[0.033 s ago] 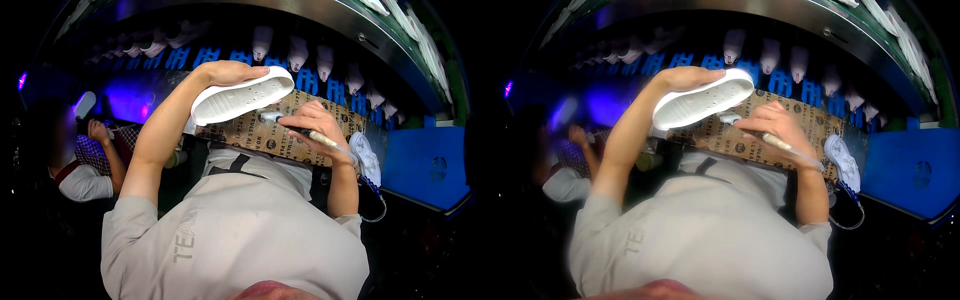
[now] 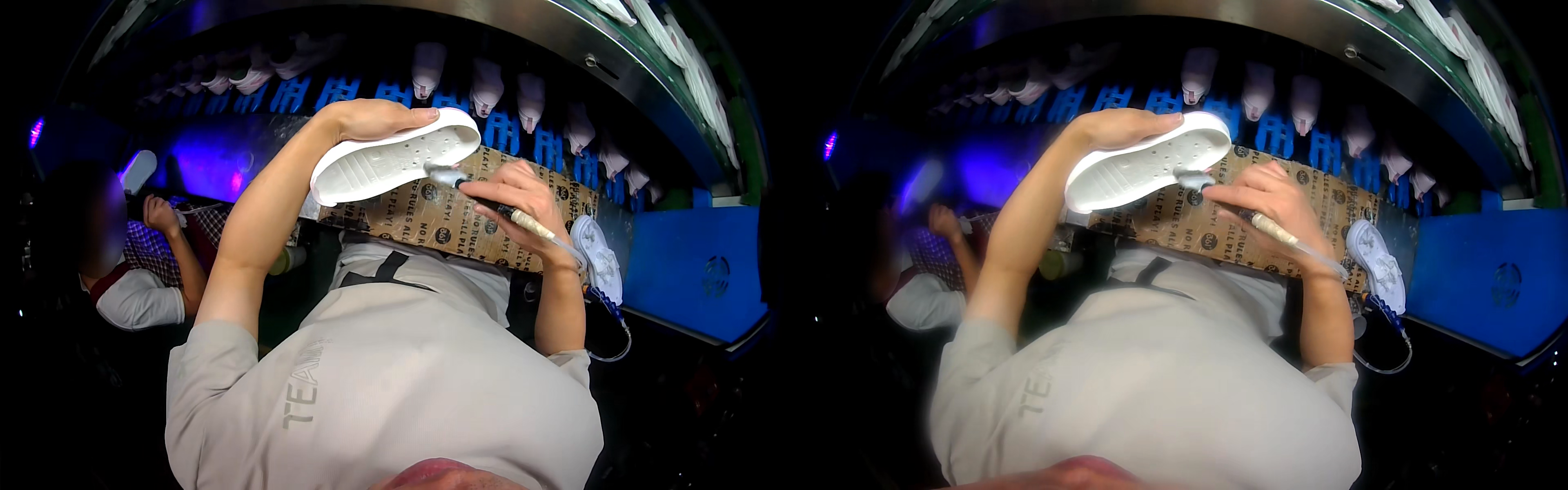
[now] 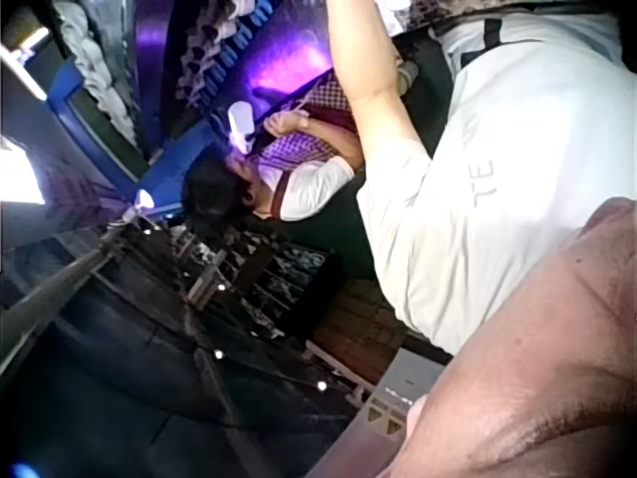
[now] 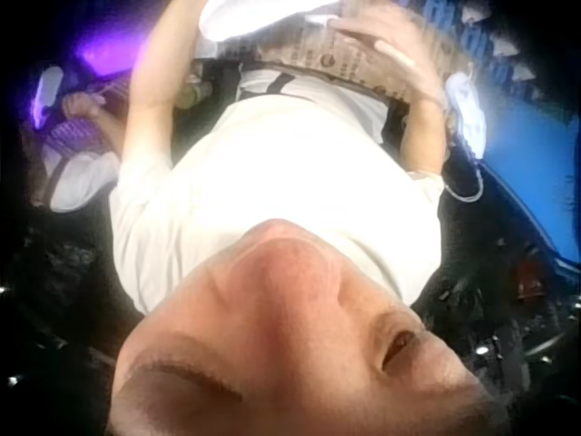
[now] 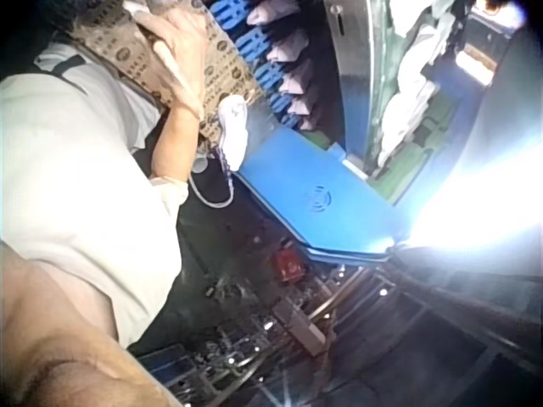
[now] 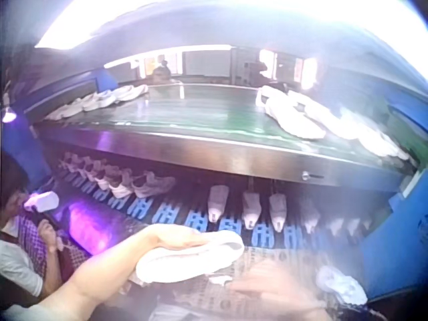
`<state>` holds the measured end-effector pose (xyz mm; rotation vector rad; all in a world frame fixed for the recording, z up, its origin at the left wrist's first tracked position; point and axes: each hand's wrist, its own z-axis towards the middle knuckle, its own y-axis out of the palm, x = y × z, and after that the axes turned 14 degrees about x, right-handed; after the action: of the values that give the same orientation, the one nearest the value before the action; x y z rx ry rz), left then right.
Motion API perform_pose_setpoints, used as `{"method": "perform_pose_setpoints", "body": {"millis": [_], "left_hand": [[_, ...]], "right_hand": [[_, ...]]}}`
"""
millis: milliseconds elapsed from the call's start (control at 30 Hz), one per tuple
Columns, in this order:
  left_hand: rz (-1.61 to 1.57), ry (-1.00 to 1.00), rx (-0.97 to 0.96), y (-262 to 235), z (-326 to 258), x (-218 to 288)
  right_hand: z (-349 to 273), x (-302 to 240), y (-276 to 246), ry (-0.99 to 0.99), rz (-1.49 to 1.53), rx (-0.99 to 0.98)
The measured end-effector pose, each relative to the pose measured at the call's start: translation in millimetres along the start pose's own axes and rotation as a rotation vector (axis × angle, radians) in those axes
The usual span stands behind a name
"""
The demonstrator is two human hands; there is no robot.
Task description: The person repeatedly picks up white slipper soles from a conveyor belt, wipes them with a handheld tool, and places them back on the belt. The person handles the soles one at a time in a continuous loop.
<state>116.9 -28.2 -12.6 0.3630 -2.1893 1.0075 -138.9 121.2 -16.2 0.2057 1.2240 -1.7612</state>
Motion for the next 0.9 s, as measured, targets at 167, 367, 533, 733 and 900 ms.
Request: {"method": "perform_pose_setpoints", "body": {"millis": [167, 367, 533, 733, 900], "left_hand": [[-0.205, -0.094, -0.040, 6.1, 0.7, -11.5], [-0.698, -0.197, 0.038, 29.2, 4.6, -23.0], [-1.318, -0.084, -0.047, 62.5, 30.5, -54.1], [-1.516, -0.047, -0.100, 53.1, 12.6, -71.2], [-1.985, -0.038, 0.143, 104.8, -8.2, -135.1]], "right_hand": [[-1.3, 3.1, 7.3, -0.070, -0.044, -0.077], [4.5, -0.6, 19.9, 0.265, 0.158, 0.426], [-3.9, -5.2, 70.5, 0.019, -0.076, 0.318], [-19.6, -4.3, 53.5, 0.308, 0.549, 0.323], [-37.1, 33.8, 48.5, 0.586, 0.343, 0.449]]}}
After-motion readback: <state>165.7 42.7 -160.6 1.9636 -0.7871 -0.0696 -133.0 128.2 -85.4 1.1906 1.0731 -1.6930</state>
